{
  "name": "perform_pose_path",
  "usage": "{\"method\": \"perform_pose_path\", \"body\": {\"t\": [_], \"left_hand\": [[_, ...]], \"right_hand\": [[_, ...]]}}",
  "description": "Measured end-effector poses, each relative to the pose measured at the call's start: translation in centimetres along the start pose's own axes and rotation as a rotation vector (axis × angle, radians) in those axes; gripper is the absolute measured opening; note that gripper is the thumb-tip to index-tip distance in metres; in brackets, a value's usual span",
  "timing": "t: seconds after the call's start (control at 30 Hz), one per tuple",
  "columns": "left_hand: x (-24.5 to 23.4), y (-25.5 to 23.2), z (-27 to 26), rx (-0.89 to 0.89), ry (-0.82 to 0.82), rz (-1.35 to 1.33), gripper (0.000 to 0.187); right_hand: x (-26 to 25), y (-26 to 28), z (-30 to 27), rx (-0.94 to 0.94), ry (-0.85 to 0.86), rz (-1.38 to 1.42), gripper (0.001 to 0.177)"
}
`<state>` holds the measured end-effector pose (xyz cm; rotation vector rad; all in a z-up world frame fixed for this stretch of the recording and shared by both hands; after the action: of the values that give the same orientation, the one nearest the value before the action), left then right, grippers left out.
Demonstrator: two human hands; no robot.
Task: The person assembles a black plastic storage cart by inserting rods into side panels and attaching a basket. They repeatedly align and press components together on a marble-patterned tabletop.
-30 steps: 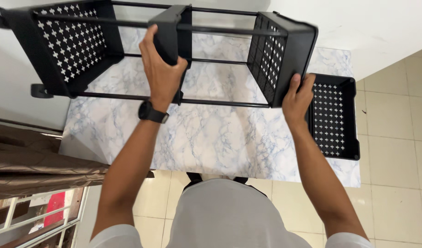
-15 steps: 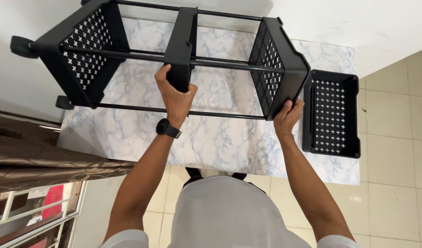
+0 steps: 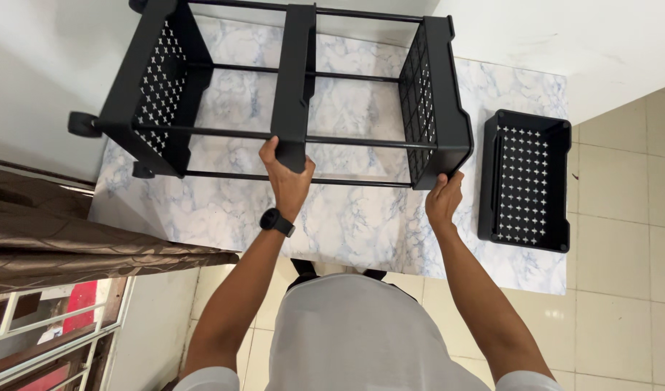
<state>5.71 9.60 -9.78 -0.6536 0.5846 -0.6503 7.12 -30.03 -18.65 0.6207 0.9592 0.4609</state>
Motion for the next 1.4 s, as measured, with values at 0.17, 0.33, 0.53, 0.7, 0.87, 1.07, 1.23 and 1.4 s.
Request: {"method": "perform_pose_path", "body": {"t": [0.17,0.33,0.53,0.7,0.87,1.07,1.23,1.4], "left_hand": [[0.3,1.6,-2.8,-0.080,0.049,0.007,0.086],[0.0,3.3,-4.4,-0.029,0.119,0.017,0.090],[0.5,4.9,-5.0,-0.089,0.185,0.051,0.092],[0.9,4.8,-5.1,-0.086,0.223,0.048,0.093],[0.9,5.4,-3.8,-0.094,0.197,0.055,0.097],[1.0,5.2,-4.3,-0.158,0.181,0.112,0.096],[0.3,4.5,-5.3,-0.164,0.117,0.112,0.095],[-0.1,4.1,-5.9,-0.163,0.135,0.136,0.095]], "right_hand": [[0.4,-1.3,-1.5,0.046,0.098,-0.074,0.037],[1.0,-1.2,-2.3,0.110,0.203,-0.084,0.045],[1.0,-0.6,-2.6,0.079,0.197,-0.067,0.049],[1.7,-1.6,-3.2,0.175,0.314,-0.087,0.036],[2.6,-1.8,-3.1,0.186,0.345,-0.145,0.036],[2.2,-1.6,-3.2,0.228,0.374,-0.098,0.040],[1.3,-1.4,-4.3,0.271,0.379,-0.070,0.043],[0.5,-1.5,-4.3,0.192,0.383,-0.036,0.038]]}}
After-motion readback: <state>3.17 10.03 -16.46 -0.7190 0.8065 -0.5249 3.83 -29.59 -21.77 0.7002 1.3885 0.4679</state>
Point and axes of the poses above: each hand's wrist, its own z-axis towards the middle knuckle, its own x-axis out of the palm, y = z × x, the point moved 6 cm from there along z, towards the middle knuckle, and after that the axes turned 4 degrees about x, right-handed, at the moved point
